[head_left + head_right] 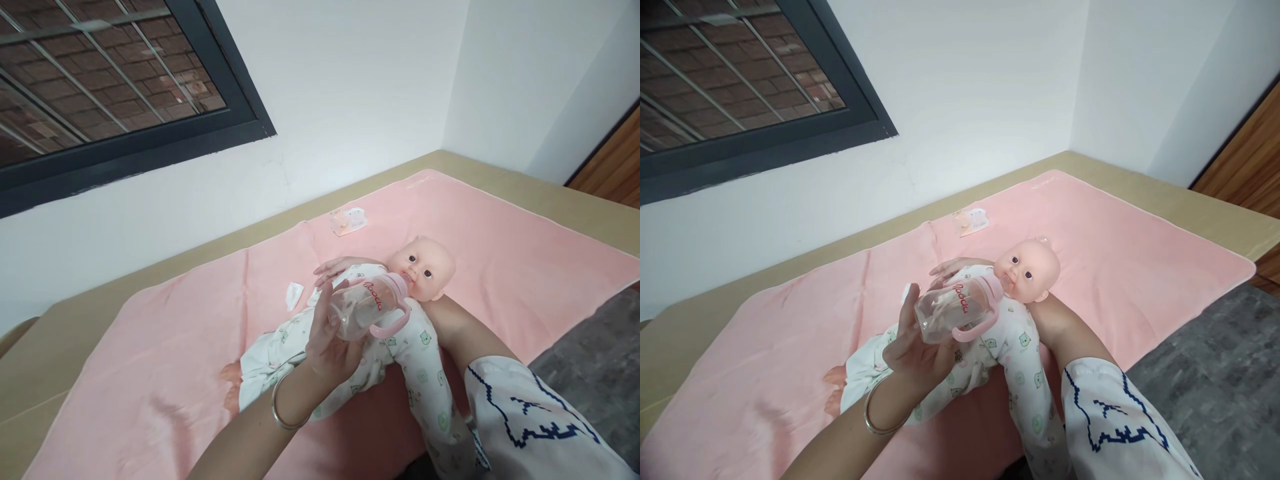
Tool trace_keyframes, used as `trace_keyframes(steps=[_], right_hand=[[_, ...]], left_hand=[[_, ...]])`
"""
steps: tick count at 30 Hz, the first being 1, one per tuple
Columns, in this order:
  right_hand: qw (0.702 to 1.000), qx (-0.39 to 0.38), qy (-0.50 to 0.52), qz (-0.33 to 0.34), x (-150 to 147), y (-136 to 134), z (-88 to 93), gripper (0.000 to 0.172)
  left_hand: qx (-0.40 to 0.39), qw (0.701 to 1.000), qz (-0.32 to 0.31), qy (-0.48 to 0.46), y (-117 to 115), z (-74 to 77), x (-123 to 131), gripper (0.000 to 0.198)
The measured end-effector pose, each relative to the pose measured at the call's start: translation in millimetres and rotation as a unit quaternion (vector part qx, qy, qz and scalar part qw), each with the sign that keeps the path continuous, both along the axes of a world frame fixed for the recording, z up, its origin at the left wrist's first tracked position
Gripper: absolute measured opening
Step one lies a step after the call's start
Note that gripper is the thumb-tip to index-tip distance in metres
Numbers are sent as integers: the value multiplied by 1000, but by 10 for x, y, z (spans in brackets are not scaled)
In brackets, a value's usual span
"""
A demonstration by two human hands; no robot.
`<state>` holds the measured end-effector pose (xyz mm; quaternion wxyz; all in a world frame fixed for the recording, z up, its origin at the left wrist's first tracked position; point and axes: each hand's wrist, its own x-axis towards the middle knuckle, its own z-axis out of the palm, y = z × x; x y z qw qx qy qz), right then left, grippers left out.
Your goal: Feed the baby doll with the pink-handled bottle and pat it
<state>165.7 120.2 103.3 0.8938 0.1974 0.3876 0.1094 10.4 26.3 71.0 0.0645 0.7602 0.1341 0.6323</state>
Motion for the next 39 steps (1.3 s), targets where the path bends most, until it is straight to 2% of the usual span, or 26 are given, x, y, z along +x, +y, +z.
trace_keyframes(steps=[7, 12, 17, 21, 23, 26, 30, 34, 39], right_hand=[[998, 1, 64, 29, 42, -114, 215, 55], [998, -11, 37, 44, 35, -131, 228, 66], [998, -31, 33, 51, 30, -135, 236, 57], [997, -60, 34, 42, 25, -127, 277, 51], [996, -78, 24, 48, 17, -100, 238, 48], [995, -80, -33, 52, 7, -40, 88, 48], [998, -18, -32, 41, 15, -15, -61, 52], [998, 60, 33, 12, 20, -97, 75, 53], [999, 6, 40, 21, -5, -170, 301, 62]], left_hand=[[-7, 1000, 0, -4, -11, -8, -10, 66], [0, 1000, -8, 1, -3, -5, -12, 72], [-4, 1000, -25, -11, -1, 1, 1, 71], [-9, 1000, -7, -5, -11, -2, -4, 70], [-14, 1000, -6, -3, -15, -3, -5, 68], [-22, 1000, -15, -9, -12, -11, -2, 67], [-23, 999, -24, -14, 1, -35, -10, 71], [-28, 999, -26, -8, 0, -42, -20, 74], [-13, 999, -33, -16, 4, -10, 1, 70]])
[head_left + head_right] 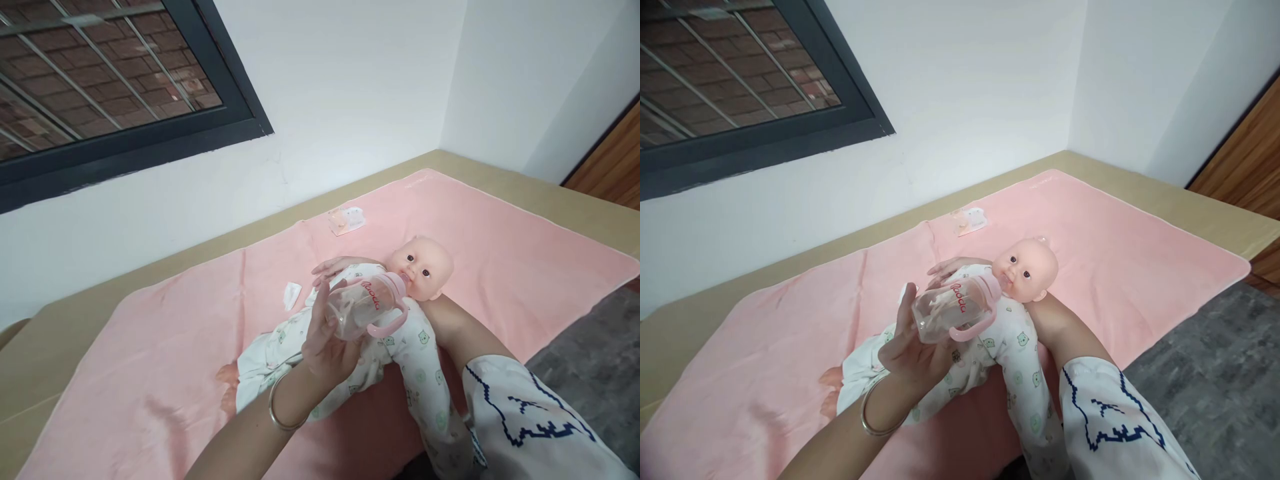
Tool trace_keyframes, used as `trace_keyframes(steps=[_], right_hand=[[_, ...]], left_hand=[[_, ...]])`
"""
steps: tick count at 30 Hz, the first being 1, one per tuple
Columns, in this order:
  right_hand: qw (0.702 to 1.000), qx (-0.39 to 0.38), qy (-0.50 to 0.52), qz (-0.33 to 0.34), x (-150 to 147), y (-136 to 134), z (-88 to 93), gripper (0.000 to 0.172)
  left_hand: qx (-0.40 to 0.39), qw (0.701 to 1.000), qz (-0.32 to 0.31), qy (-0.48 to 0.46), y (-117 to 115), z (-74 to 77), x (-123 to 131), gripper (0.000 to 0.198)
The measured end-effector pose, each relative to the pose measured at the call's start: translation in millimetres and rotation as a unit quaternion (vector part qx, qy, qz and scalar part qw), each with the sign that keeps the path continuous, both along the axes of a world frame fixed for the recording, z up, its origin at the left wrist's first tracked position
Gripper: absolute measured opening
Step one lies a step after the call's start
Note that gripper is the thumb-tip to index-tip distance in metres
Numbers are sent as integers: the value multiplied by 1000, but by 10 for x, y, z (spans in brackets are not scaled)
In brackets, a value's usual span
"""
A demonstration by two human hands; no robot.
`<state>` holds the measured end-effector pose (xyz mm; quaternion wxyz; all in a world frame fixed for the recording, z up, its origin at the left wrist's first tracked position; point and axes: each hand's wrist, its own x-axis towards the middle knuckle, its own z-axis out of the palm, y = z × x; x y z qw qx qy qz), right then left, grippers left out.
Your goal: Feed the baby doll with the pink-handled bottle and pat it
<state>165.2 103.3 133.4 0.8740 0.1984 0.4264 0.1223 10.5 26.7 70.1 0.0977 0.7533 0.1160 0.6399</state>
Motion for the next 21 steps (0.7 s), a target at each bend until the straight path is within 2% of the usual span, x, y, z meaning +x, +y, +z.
trace_keyframes(steps=[7, 15, 21], right_hand=[[998, -33, -38, 31, -12, 4, -3, 56], [994, -57, -90, 20, -12, 101, -188, 48], [999, -32, -30, 25, 1, 22, -69, 56]], left_hand=[[-9, 1000, 17, 3, -16, 3, -1, 67], [-5, 1000, 22, 11, -5, 2, -10, 71], [-12, 1000, 12, -2, -17, 0, 4, 70]])
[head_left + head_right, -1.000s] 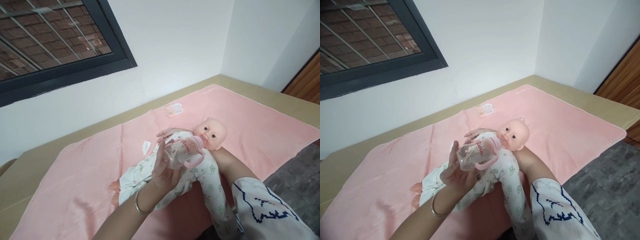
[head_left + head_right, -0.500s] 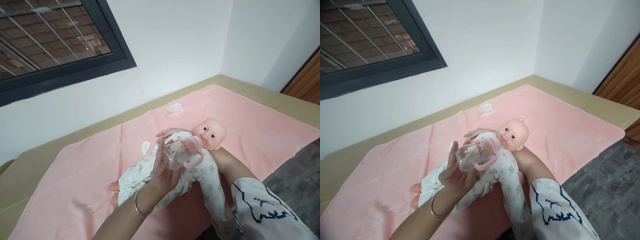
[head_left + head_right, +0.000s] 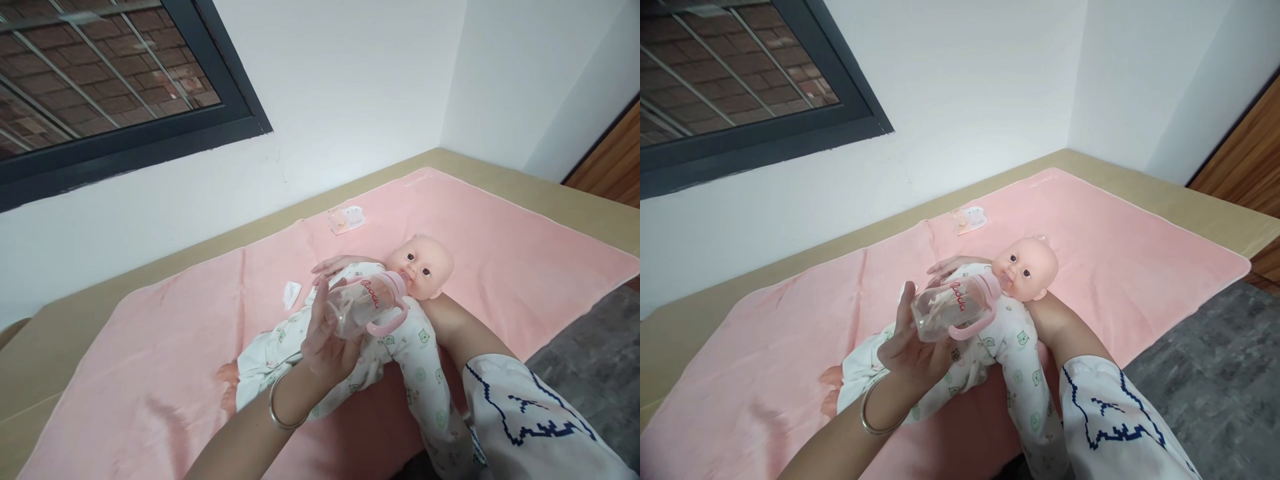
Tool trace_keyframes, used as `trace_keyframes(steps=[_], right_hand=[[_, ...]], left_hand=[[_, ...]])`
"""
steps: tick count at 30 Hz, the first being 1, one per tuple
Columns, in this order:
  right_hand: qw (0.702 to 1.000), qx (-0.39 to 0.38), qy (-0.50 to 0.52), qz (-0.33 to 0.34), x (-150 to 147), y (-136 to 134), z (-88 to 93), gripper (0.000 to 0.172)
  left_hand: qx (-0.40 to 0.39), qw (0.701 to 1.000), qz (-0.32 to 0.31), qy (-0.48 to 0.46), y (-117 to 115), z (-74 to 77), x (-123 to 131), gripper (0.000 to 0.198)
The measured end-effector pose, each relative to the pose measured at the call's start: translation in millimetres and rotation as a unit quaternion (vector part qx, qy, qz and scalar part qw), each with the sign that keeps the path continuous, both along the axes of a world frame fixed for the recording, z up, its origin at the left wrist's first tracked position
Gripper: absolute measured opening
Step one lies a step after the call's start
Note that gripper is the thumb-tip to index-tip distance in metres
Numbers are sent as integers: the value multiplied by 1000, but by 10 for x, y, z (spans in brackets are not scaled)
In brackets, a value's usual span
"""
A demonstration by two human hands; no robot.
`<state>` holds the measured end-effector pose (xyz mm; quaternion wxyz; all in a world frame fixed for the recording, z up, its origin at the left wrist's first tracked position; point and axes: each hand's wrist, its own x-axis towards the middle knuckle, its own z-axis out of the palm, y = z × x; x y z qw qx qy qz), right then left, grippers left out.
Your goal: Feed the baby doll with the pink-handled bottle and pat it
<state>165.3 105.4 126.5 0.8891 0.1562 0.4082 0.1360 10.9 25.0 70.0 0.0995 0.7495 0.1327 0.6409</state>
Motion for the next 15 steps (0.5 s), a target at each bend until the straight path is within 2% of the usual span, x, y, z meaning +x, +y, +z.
trace_keyframes(steps=[5, 12, 15], right_hand=[[995, 77, 40, -43, 12, -14, 38, 61], [1000, 15, 6, -12, 23, 63, -72, 55], [1000, -1, -5, -14, 22, 81, -92, 58]], left_hand=[[8, 1000, 6, 16, 7, 16, -14, 69], [-6, 1000, 15, 10, 1, -37, -31, 72], [-1, 1000, 18, 14, 5, -54, -36, 70]])
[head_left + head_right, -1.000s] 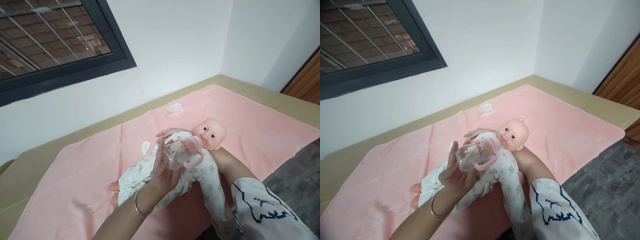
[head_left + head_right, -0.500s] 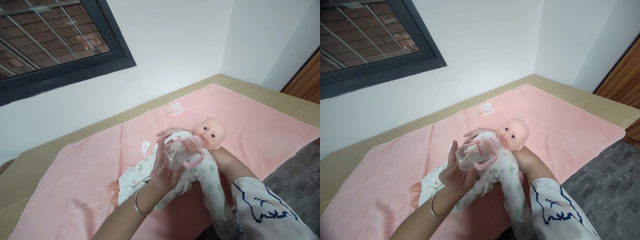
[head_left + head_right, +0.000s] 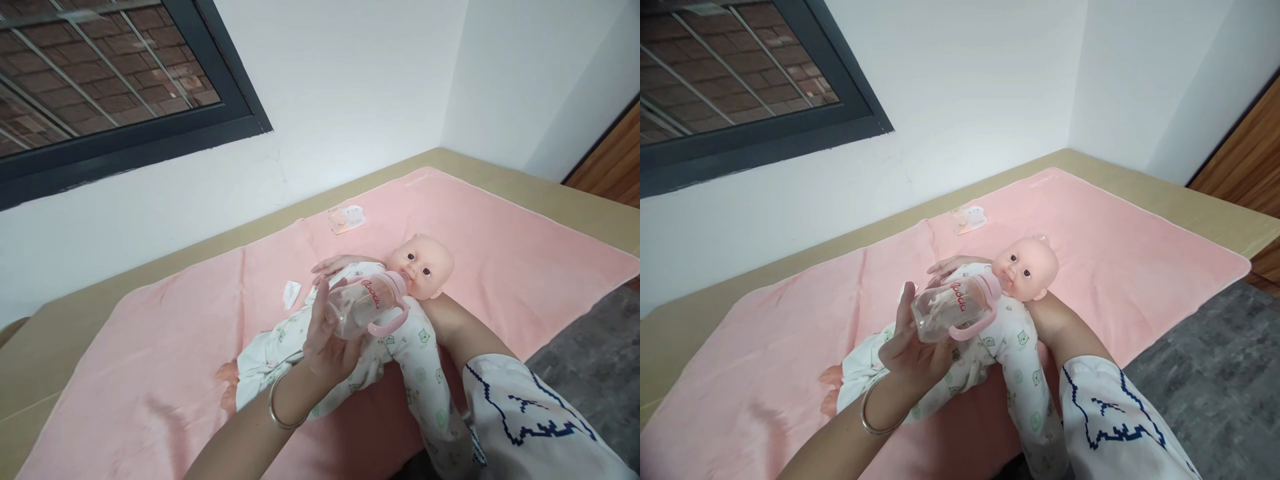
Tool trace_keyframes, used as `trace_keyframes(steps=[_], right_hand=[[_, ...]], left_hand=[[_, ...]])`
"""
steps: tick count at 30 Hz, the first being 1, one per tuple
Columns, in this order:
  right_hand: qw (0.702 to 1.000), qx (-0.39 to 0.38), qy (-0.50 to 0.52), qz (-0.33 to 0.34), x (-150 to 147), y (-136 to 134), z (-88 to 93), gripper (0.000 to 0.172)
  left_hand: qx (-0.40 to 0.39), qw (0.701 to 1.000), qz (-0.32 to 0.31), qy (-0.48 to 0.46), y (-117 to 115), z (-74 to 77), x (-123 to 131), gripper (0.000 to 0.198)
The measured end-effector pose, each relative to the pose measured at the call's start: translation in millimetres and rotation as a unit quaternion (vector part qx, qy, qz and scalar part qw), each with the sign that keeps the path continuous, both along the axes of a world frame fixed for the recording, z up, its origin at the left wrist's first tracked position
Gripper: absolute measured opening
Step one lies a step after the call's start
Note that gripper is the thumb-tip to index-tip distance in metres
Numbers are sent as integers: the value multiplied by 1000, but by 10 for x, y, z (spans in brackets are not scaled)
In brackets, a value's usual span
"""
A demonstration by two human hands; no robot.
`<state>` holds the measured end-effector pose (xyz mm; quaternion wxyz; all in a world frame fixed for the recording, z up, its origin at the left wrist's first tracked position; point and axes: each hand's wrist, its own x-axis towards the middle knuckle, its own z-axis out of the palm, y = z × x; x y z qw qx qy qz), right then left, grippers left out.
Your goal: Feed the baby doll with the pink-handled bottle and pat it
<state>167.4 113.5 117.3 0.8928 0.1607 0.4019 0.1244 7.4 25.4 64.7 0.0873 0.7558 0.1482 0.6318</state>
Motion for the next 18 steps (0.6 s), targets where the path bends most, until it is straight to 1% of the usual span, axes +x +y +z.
trace_keyframes(steps=[2, 6, 10, 13, 18], right_hand=[[1000, 11, -7, -2, -2, -7, 16, 61], [1000, 23, 19, -8, -9, -44, 69, 55], [1000, 26, 9, 3, -19, -56, 71, 60], [1000, 26, 0, -4, -19, -53, 61, 60], [1000, 12, 5, 4, -23, -60, 84, 64]], left_hand=[[11, 1000, 3, 5, 5, 1, -5, 72], [11, 1000, 10, 17, 1, 18, -7, 74], [7, 1000, 4, 18, -8, 42, 8, 75], [13, 1000, -8, 16, -2, 58, 16, 77], [20, 999, -14, 20, 10, 66, 16, 81]])
